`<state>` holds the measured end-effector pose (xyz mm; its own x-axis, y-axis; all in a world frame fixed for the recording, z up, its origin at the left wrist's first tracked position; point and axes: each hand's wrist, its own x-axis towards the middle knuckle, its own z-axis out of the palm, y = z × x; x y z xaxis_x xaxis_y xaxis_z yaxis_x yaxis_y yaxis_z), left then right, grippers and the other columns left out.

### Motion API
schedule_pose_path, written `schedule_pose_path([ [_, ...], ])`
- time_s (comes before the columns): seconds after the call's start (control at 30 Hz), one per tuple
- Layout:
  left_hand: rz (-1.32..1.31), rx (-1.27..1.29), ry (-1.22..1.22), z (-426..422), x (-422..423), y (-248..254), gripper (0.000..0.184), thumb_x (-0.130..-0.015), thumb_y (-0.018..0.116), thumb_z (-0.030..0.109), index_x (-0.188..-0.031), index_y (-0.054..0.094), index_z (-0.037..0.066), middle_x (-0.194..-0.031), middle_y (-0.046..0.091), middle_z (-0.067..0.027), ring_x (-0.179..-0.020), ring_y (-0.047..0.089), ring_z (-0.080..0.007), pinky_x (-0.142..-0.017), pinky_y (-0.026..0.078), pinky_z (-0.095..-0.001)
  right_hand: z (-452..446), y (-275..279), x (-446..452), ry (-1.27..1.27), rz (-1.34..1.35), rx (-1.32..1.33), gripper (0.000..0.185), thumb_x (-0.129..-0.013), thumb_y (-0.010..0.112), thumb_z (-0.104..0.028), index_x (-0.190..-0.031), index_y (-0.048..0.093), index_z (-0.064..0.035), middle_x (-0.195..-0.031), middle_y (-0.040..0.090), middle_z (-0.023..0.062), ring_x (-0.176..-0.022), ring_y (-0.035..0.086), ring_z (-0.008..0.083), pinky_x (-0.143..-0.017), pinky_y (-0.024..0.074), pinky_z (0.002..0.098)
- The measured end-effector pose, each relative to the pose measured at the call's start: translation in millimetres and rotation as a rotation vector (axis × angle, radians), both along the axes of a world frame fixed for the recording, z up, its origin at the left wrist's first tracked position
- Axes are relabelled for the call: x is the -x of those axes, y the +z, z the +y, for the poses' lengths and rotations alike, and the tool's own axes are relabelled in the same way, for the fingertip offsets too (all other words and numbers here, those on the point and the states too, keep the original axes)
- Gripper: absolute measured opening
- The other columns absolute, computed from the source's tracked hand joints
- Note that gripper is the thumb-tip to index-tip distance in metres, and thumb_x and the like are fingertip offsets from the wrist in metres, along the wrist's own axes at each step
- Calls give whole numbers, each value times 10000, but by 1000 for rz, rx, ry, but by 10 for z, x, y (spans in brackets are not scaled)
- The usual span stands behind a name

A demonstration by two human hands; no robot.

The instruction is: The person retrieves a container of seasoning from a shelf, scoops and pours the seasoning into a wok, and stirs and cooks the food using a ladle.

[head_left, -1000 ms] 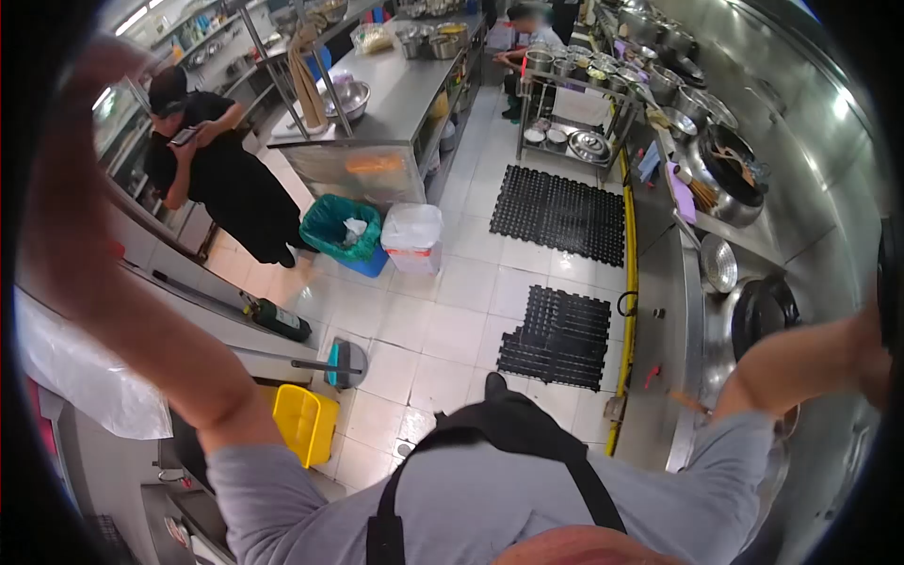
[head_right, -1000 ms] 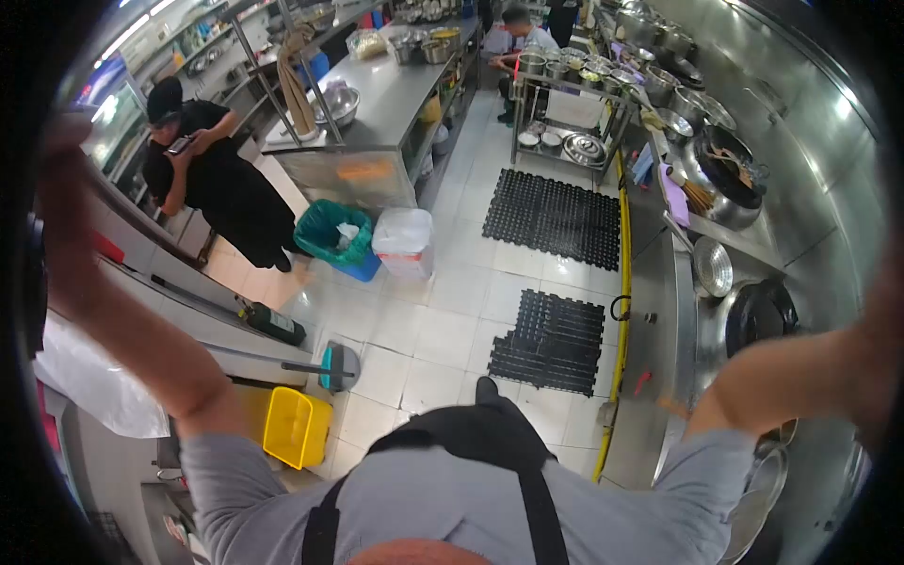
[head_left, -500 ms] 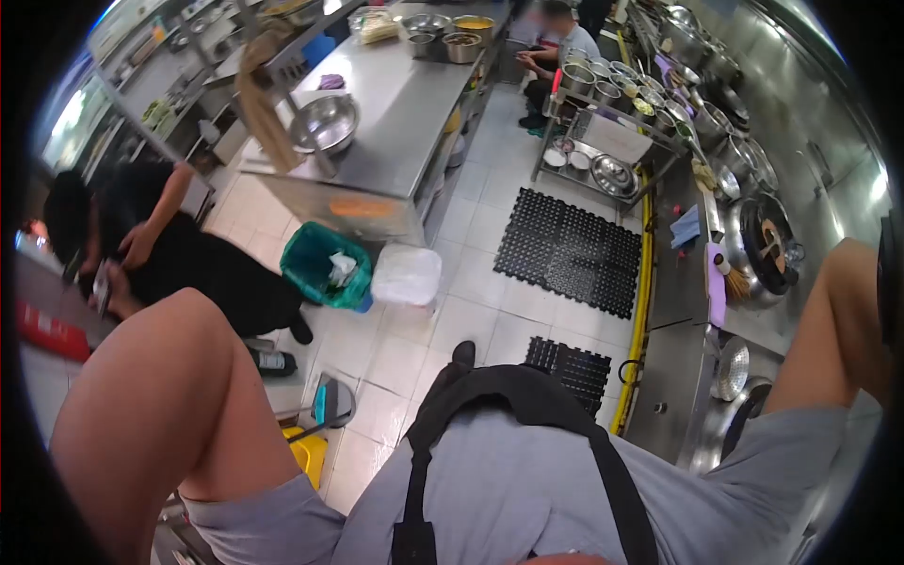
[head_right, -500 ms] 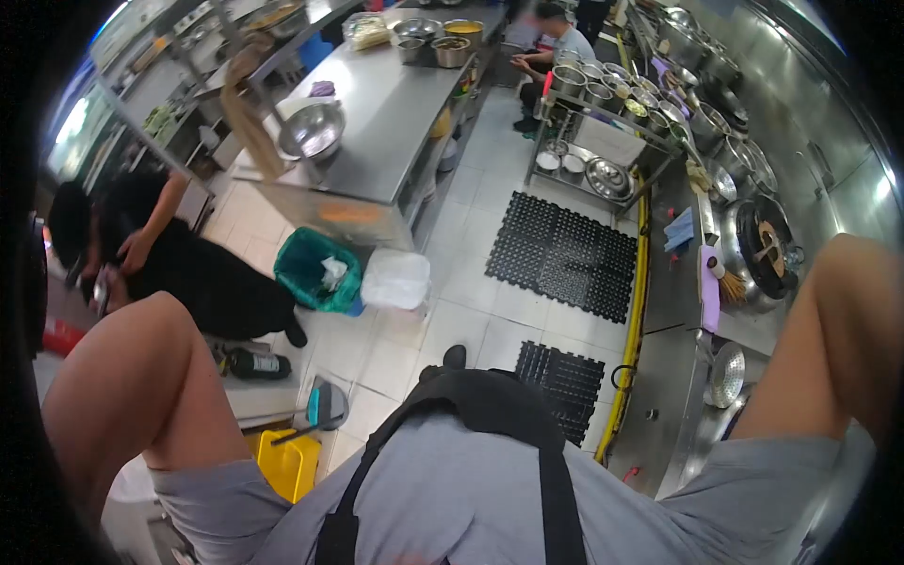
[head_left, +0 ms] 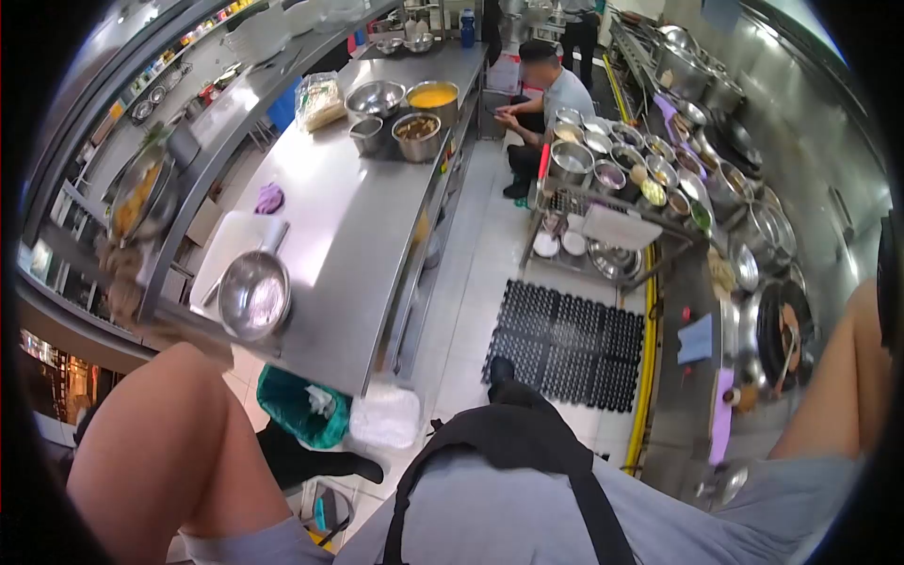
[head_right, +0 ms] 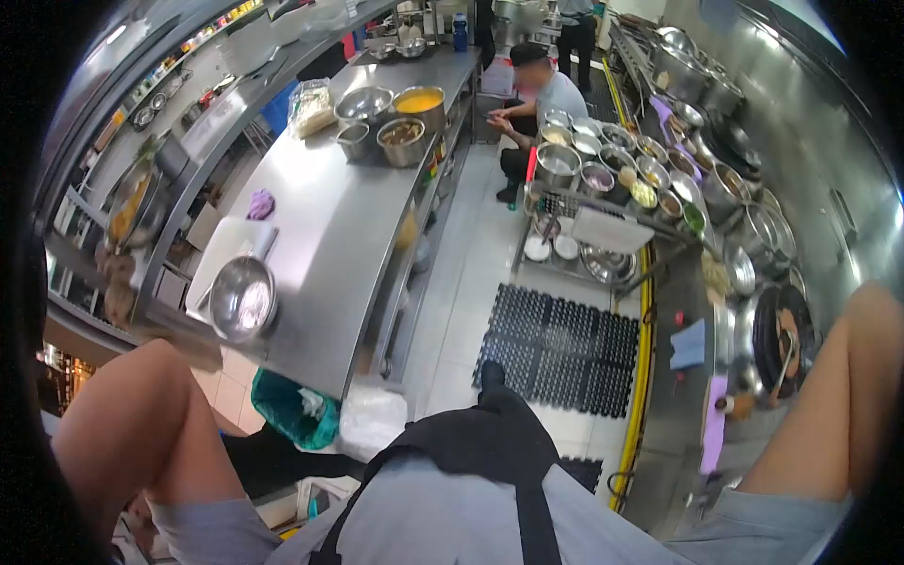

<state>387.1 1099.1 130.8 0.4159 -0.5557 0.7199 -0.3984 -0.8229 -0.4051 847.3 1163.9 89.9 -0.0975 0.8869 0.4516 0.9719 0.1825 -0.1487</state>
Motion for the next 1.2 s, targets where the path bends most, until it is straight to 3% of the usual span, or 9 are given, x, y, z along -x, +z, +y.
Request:
schedule_pose_path([
  [0.4,177,621,405,2311,-1062,-481,606,-887,670,331,-1303,574,-99,-1092,700,-201,-1021,660,-291,-948,502,-438,2707,277,-1609,217,0,-73,341,-984,616,-227,-1256,648,-23,-925,677,56,-825,627,136,-778,517,286],
  [0.53,201,1405,812,3275,-1436,-1594,612,-899,745,270,-1367,548,-71,-1171,680,-196,-990,679,-252,-937,511,-372,3309,673,-2016,264,82,-470,337,-985,614,-226,-1252,648,-22,-905,677,52,-803,626,132,-760,520,281],
  [0.73,-196,1927,567,5013,-1800,-2429,717,-922,745,239,-1494,403,-26,-1349,607,-212,-1140,656,-259,-1000,512,-355,4143,1206,-2939,226,420,-1151,332,-987,612,-224,-1247,647,-21,-874,677,47,-770,625,125,-733,526,274],
  [0.83,-446,1956,193,5662,-2311,-2446,724,-957,702,285,-1515,351,-16,-1493,471,-235,-1293,555,-330,-1062,484,-427,5098,666,-3223,193,784,-861,296,-956,650,-174,-1202,655,-10,-835,695,43,-730,646,120,-691,524,272],
  [0.87,-551,1942,84,5827,-2467,-2443,713,-972,684,296,-1517,342,-13,-1531,428,-239,-1338,517,-353,-1088,469,-453,5617,511,-3659,147,801,-668,28,-869,653,-99,-852,671,-85,-698,650,21,-604,616,113,-574,501,270],
  [0.9,-654,1953,-72,5973,-2519,-2458,674,-987,660,294,-1504,359,-17,-1550,397,-236,-1364,481,-371,-1117,435,-477,5963,258,-3879,226,870,-512,390,-843,727,-120,-1211,643,-21,-891,682,-5,-761,614,83,-680,516,255],
  [0.97,-854,1944,-385,6254,-2568,-2517,600,-1018,612,292,-1479,394,-25,-1588,335,-231,-1414,409,-407,-1175,369,-526,6857,-209,-4480,142,765,-202,483,-947,671,-246,-1369,584,-27,-1045,722,91,-870,690,142,-759,574,299],
  [1.07,-1330,1668,-279,6566,-2786,-2369,580,-1007,637,259,-1453,430,-48,-1530,429,-222,-1409,425,-360,-1234,276,-530,8053,-911,-5099,29,787,-26,513,-898,728,-283,-1329,612,-29,-959,710,62,-778,686,114,-629,550,266],
  [1.2,-1337,1625,-51,6599,-2586,-2516,536,-998,646,238,-1402,477,-70,-1431,540,-232,-1347,499,-341,-1217,337,-482,9717,-1516,-5895,-72,845,7,523,-872,700,-201,-1348,600,-11,-914,708,95,-731,689,166,-639,558,306],
])
